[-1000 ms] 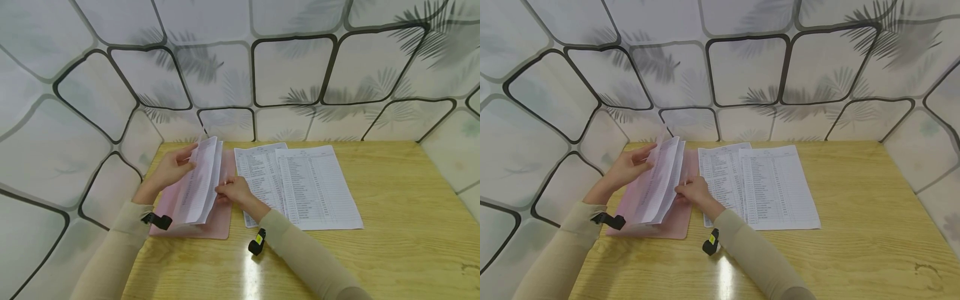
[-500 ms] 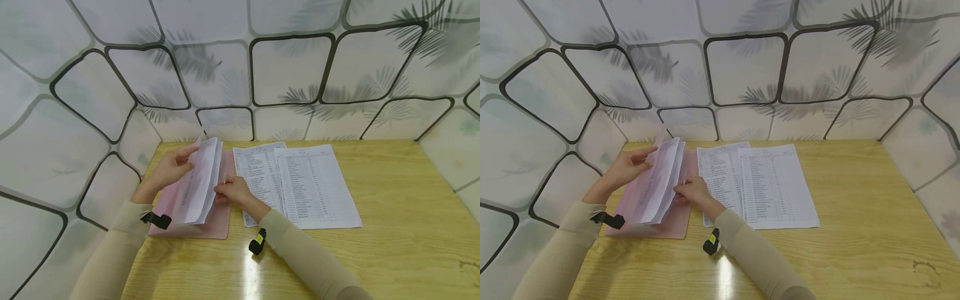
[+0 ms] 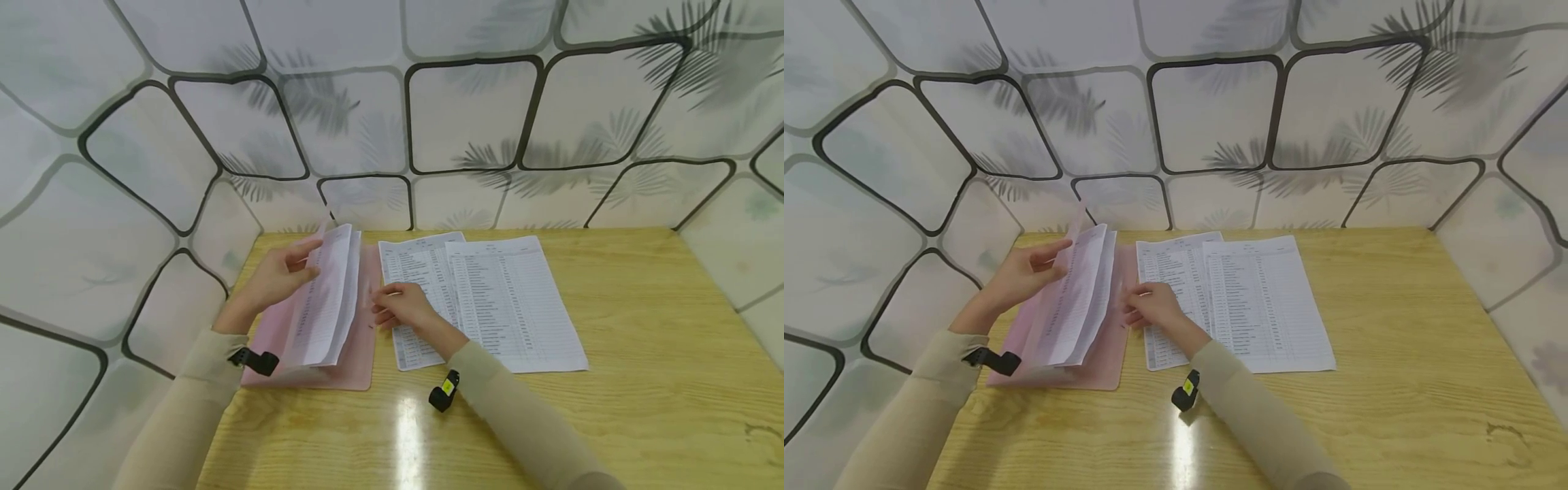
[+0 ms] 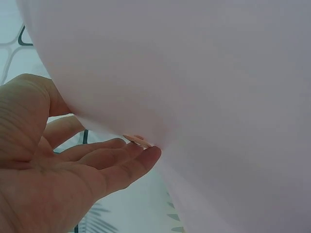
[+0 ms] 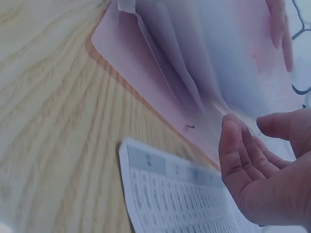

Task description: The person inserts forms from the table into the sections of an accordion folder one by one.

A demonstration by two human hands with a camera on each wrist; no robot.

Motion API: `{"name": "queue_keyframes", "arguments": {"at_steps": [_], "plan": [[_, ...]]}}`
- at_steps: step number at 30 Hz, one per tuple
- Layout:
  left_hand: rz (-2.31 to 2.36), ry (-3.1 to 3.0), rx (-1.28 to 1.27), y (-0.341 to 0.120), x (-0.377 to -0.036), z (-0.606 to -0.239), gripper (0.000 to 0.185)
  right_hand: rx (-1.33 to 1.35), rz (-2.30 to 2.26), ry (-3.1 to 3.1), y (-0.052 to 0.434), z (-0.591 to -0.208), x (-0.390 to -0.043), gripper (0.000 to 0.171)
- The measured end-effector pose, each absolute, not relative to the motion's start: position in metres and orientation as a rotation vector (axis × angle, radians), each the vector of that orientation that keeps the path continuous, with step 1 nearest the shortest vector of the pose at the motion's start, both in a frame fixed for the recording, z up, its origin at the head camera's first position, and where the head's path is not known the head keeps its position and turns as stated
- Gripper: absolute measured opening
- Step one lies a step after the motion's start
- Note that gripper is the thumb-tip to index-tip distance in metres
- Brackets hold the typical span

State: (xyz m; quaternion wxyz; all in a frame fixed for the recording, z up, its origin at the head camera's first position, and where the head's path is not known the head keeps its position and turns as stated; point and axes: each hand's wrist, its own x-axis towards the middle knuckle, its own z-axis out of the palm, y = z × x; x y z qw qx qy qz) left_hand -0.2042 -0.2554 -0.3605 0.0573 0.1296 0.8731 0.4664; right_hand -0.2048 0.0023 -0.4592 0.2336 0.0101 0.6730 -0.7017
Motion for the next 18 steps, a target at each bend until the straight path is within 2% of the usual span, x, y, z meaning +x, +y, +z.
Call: {"name": "queue_keyframes", "arguments": {"at_steps": [18], "plan": [[1.39, 2.697, 0.414, -0.258, -0.203, -0.361, 0.056, 0.099, -1.839, 2.063, 0.067, -0.457, -0.212, 0.036]]}}
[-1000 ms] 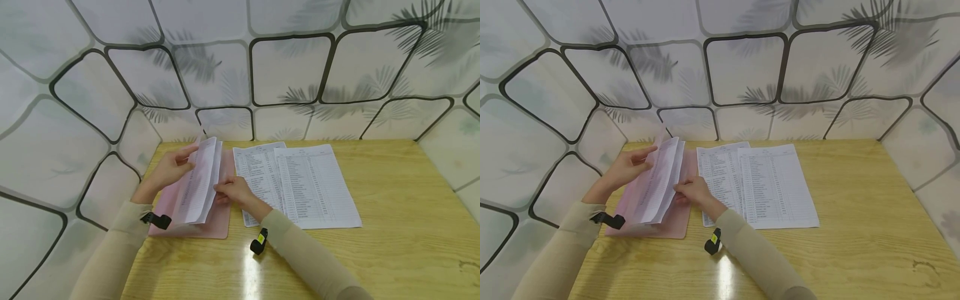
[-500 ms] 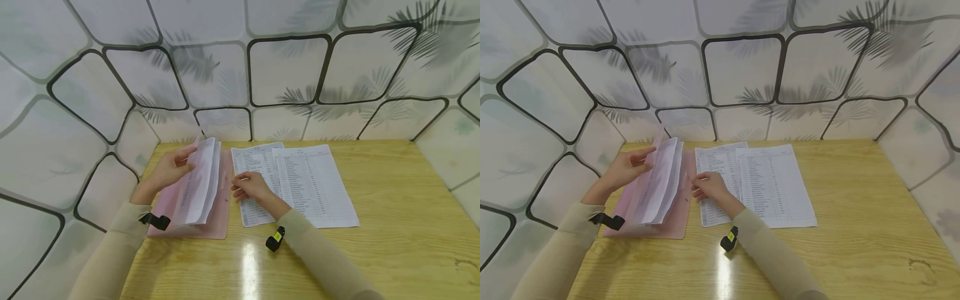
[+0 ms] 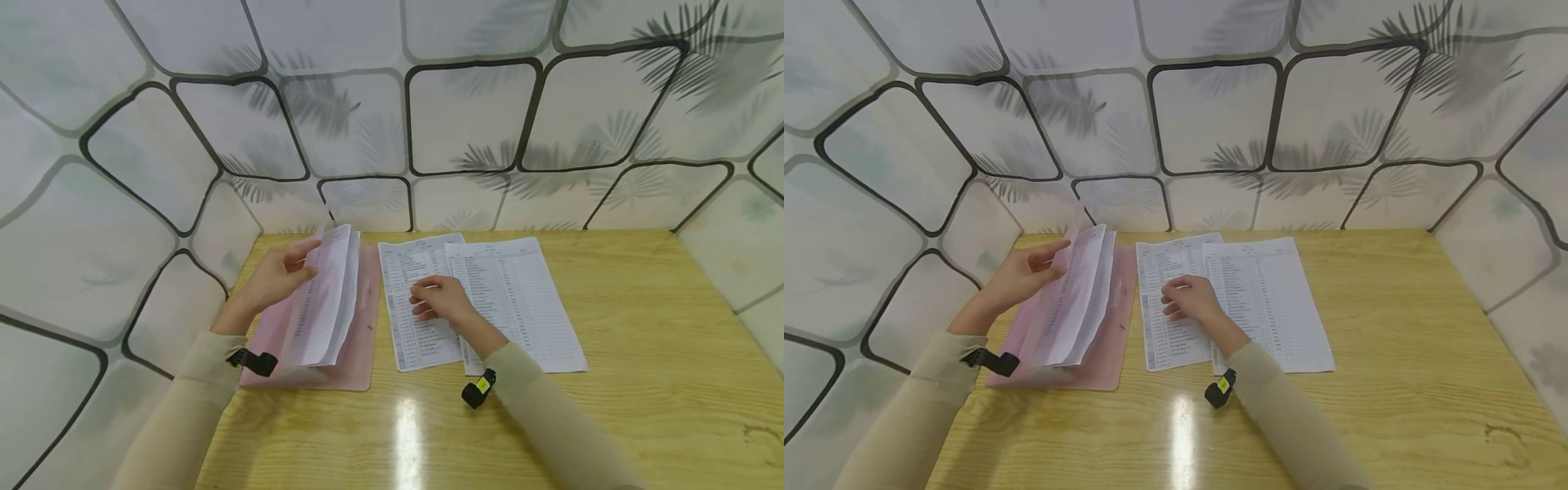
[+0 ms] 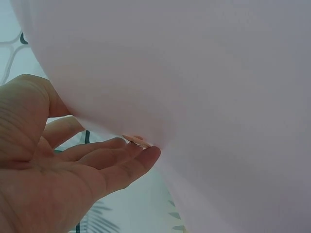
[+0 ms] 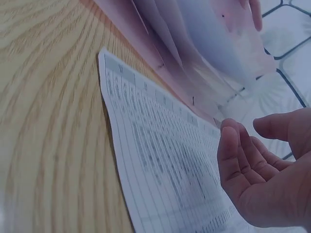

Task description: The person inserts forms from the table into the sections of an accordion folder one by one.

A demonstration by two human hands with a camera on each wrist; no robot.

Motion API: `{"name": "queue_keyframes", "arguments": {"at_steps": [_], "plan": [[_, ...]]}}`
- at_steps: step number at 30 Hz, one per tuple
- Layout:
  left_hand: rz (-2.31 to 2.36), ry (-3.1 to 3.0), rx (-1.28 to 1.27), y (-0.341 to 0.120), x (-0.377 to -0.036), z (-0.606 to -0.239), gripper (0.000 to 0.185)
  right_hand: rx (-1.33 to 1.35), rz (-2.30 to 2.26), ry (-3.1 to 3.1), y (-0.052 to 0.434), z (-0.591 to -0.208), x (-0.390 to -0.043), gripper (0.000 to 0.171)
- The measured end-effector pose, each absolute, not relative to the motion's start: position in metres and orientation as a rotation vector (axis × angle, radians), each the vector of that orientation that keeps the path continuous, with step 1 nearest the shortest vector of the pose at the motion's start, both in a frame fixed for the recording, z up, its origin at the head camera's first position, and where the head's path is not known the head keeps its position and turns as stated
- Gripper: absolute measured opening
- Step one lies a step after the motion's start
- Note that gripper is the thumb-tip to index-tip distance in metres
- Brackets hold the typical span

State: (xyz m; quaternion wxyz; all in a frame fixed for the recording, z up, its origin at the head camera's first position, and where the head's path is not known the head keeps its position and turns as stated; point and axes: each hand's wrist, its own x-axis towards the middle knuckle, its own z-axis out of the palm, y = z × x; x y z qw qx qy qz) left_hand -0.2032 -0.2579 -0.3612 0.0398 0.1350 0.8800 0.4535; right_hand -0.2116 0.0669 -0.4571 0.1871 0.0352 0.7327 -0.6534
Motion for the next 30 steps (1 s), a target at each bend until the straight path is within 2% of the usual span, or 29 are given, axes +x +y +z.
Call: {"name": "queue_keyframes", "arguments": {"at_steps": [30], "plan": [[1.36, 2.727, 0.41, -0.26, -0.203, -0.361, 0.056, 0.301, -1.823, 2.211, 0.181, -0.457, -0.222, 0.049]]}}
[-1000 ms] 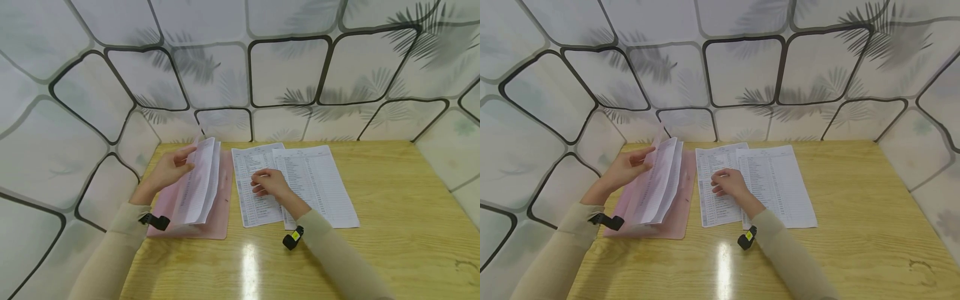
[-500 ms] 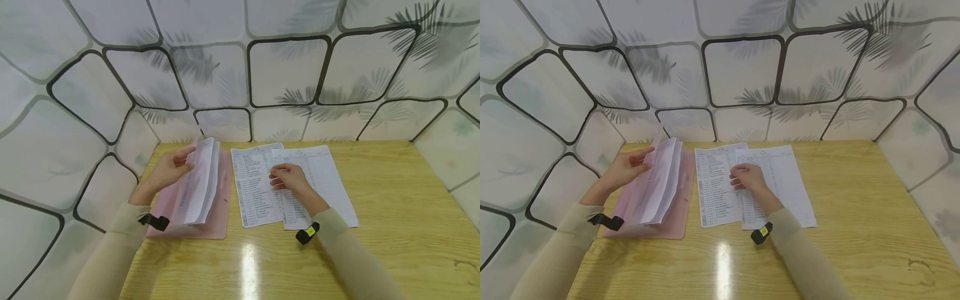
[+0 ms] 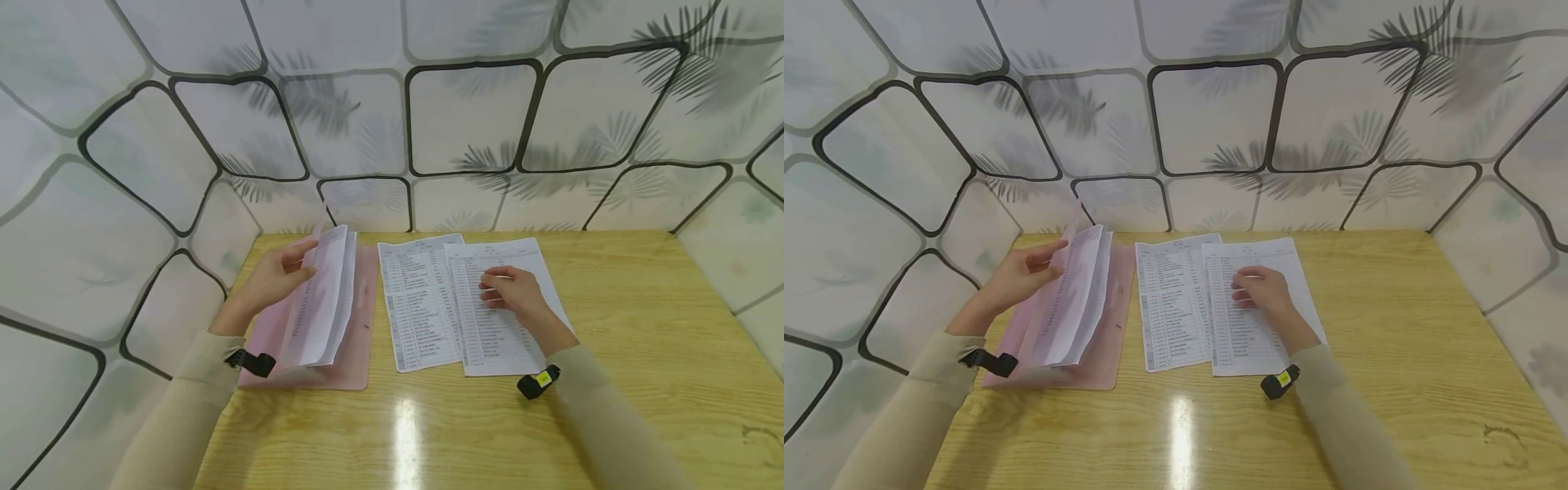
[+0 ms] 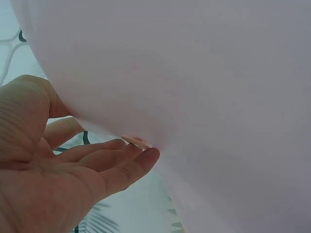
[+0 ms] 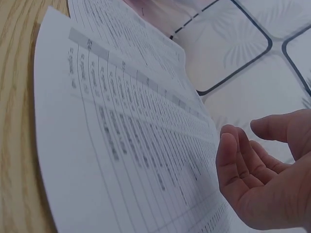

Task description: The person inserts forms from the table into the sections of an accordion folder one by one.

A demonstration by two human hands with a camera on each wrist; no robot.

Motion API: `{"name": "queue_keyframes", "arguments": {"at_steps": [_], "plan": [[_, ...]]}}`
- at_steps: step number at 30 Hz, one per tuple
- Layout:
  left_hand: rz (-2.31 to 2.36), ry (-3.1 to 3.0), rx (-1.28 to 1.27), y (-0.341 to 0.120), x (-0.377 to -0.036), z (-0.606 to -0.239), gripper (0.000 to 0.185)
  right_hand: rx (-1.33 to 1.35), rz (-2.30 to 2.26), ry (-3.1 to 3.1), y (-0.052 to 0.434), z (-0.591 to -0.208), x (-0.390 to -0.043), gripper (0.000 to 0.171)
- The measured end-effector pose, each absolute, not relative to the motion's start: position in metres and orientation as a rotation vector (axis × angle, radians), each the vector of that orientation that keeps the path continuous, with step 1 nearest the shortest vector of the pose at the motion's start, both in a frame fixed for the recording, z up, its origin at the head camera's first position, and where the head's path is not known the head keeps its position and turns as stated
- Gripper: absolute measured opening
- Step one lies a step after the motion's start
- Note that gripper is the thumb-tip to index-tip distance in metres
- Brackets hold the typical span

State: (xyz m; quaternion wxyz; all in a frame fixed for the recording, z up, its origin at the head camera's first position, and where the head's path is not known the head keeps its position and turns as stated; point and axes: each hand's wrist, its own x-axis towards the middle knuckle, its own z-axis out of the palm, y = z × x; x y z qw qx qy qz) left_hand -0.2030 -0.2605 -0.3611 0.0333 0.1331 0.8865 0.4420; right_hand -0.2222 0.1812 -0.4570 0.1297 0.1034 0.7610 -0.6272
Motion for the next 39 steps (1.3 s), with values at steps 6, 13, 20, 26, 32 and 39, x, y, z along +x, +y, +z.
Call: {"name": "queue_keyframes", "arguments": {"at_steps": [6, 13, 20, 26, 32, 39], "plan": [[1.392, 2.714, 0.424, -0.262, -0.202, -0.362, 0.055, 0.347, -1.765, 2.279, 0.207, -0.463, -0.221, 0.054], [1.367, 2.731, 0.403, -0.262, -0.202, -0.362, 0.055, 0.439, -1.728, 2.336, 0.23, -0.464, -0.221, 0.056], [1.36, 2.731, 0.404, -0.262, -0.201, -0.362, 0.056, 0.48, -1.637, 2.431, 0.242, -0.462, -0.217, 0.057], [1.384, 2.716, 0.411, -0.261, -0.201, -0.362, 0.056, 0.499, -1.541, 2.551, 0.252, -0.465, -0.217, 0.056], [1.392, 2.71, 0.414, -0.261, -0.202, -0.363, 0.056, 0.542, -1.515, 2.595, 0.261, -0.468, -0.22, 0.057], [1.384, 2.713, 0.417, -0.261, -0.203, -0.362, 0.056, 0.559, -1.502, 2.613, 0.271, -0.47, -0.219, 0.057]]}}
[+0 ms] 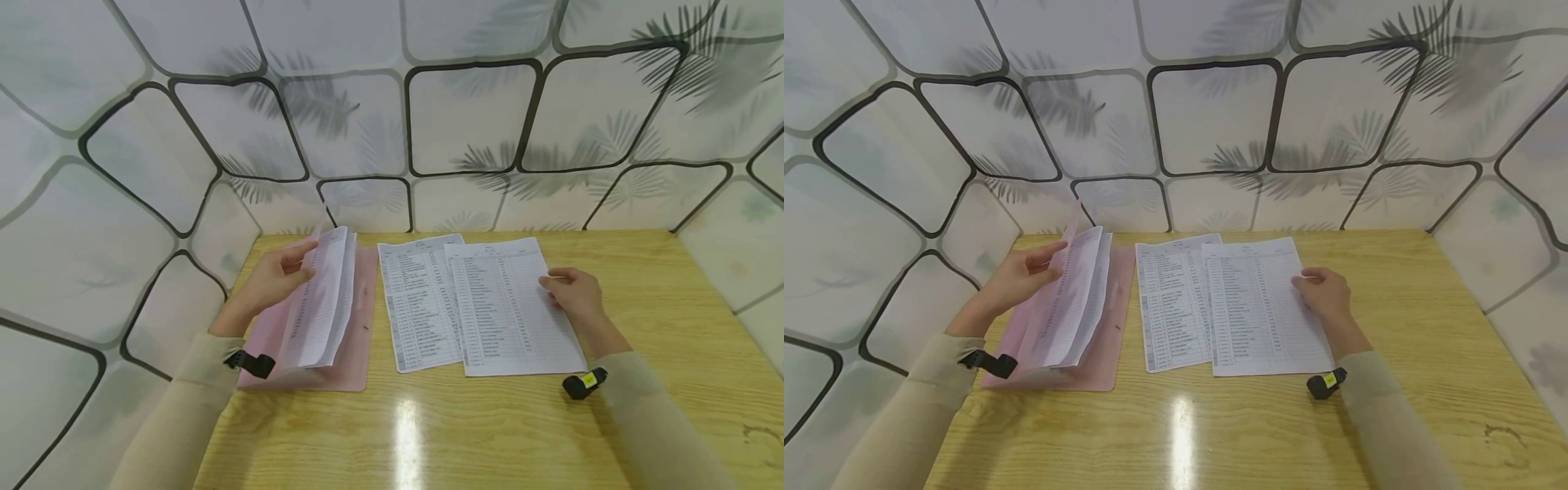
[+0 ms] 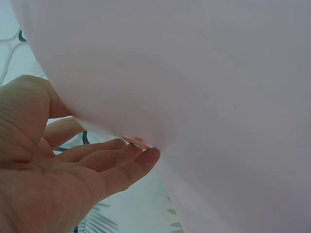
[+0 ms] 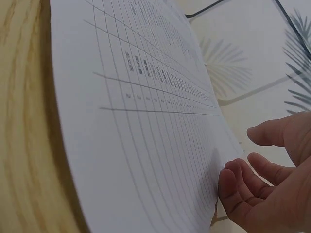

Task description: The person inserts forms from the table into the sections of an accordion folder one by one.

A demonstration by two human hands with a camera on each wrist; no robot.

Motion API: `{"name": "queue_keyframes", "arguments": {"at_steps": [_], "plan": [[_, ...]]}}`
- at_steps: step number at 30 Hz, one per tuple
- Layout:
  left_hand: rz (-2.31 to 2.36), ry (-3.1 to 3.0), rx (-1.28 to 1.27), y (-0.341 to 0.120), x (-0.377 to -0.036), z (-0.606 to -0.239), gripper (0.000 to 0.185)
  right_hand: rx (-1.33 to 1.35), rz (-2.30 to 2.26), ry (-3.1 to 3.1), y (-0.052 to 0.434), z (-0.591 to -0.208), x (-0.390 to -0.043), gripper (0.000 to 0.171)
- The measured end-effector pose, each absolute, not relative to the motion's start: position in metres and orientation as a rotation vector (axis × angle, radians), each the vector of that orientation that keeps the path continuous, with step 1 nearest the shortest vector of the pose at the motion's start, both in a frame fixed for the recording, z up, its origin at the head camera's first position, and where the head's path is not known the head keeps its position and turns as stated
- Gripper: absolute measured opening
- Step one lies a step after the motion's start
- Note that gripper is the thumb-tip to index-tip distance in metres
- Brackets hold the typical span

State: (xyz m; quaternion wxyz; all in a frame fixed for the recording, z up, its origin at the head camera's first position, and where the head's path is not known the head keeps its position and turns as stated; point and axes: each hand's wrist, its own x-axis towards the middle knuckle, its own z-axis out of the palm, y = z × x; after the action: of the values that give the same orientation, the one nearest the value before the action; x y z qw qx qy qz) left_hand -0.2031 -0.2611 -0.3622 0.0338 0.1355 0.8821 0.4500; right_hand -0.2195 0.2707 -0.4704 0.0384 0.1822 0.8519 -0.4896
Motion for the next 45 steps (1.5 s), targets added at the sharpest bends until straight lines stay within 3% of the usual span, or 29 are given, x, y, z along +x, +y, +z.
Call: {"name": "queue_keyframes", "arguments": {"at_steps": [15, 39, 45], "plan": [[1.366, 2.72, 0.419, -0.261, -0.203, -0.361, 0.056, 0.586, -1.399, 2.644, 0.286, -0.473, -0.217, 0.061], [1.341, 2.718, 0.375, -0.26, -0.202, -0.362, 0.056, 0.561, -1.382, 2.708, 0.277, -0.473, -0.217, 0.048], [1.328, 2.721, 0.366, -0.26, -0.201, -0.361, 0.057, 0.577, -1.41, 2.689, 0.278, -0.47, -0.219, 0.053]]}}
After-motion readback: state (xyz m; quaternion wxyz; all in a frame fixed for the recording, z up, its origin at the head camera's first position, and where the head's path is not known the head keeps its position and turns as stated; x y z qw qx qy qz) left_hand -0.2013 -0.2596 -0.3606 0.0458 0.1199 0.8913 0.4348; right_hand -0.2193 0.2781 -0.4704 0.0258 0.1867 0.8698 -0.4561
